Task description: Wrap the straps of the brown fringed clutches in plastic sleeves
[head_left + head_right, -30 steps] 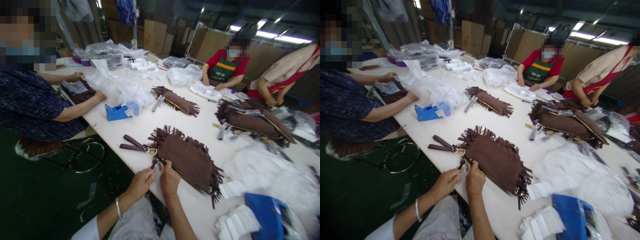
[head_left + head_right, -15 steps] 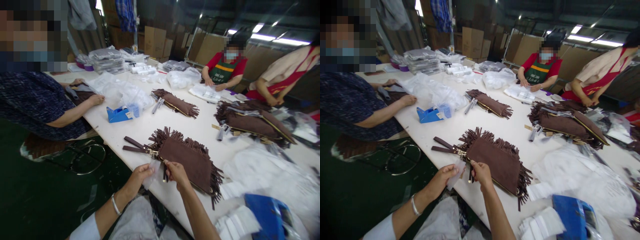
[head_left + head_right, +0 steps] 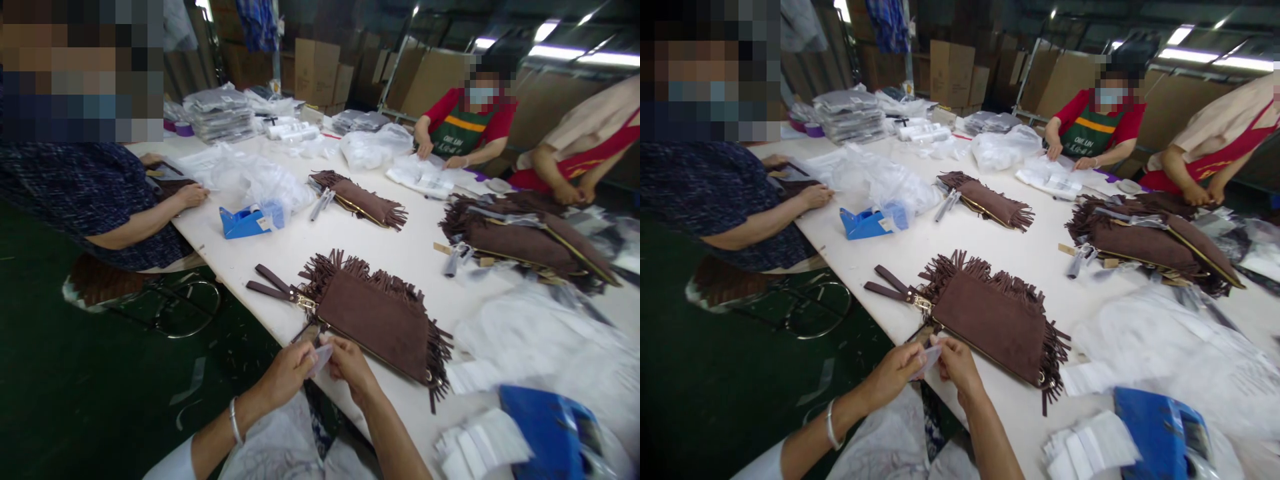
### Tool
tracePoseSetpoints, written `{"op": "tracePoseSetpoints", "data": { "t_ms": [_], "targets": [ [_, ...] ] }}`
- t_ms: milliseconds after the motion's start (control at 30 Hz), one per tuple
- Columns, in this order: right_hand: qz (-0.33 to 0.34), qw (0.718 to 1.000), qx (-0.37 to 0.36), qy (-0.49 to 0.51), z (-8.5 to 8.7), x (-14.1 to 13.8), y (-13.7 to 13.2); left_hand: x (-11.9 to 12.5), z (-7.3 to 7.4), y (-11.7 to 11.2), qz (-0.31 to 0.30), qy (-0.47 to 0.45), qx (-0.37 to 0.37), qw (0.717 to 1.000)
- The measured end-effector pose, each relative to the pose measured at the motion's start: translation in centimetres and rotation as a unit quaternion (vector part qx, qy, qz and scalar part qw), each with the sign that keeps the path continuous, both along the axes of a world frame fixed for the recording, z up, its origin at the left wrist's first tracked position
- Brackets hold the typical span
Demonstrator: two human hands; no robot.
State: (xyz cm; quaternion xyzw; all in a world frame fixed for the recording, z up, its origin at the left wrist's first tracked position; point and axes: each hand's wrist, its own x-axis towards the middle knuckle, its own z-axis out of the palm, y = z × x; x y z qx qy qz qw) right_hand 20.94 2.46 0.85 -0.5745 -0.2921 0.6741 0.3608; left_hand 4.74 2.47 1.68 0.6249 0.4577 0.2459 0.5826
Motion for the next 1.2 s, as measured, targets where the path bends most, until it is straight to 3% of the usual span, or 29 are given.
{"op": "tracePoseSetpoints", "data": {
  "t_ms": [100, 200, 333, 433, 700, 800, 933, 1067, 1200],
  "targets": [
    [0.027, 0.999, -0.022, 0.004, -0.1, -1.0, 0.3, -0.7, 0.6, -0.1, -0.052, 0.091, 0.142, 0.984],
    [0.025, 0.999, -0.017, -0.015, -0.1, -1.6, 0.9, -1.3, 1.2, -0.4, -0.085, 0.13, 0.203, 0.967],
    [0.025, 1.0, -0.002, -0.005, -0.3, -1.6, 1.1, -2.5, 1.7, -1.2, 0.009, 0.122, 0.154, 0.98],
    [0.035, 0.999, -0.002, 0.006, -0.4, -1.5, 1.0, -2.9, 1.4, -2.0, 0.065, 0.121, 0.16, 0.977],
    [0.051, 0.998, -0.023, 0.015, 0.2, -1.6, 1.0, -2.0, 0.7, -2.7, 0.067, 0.075, 0.149, 0.984],
    [0.053, 0.997, -0.035, 0.04, 0.0, -1.2, 0.8, -2.5, 0.4, -2.3, 0.12, 0.028, 0.05, 0.991],
    [0.031, 0.992, -0.032, 0.115, -0.3, -0.8, 0.6, -3.8, -1.0, -2.1, 0.179, -0.019, -0.082, 0.98],
    [0.008, 0.984, -0.025, 0.177, -0.4, -1.0, 0.5, -4.5, -1.7, -2.6, 0.171, 0.007, -0.077, 0.982],
    [-0.004, 0.98, -0.021, 0.196, -0.4, -1.2, 0.4, -4.2, -1.2, -2.8, 0.161, 0.042, -0.052, 0.985]
  ]
}}
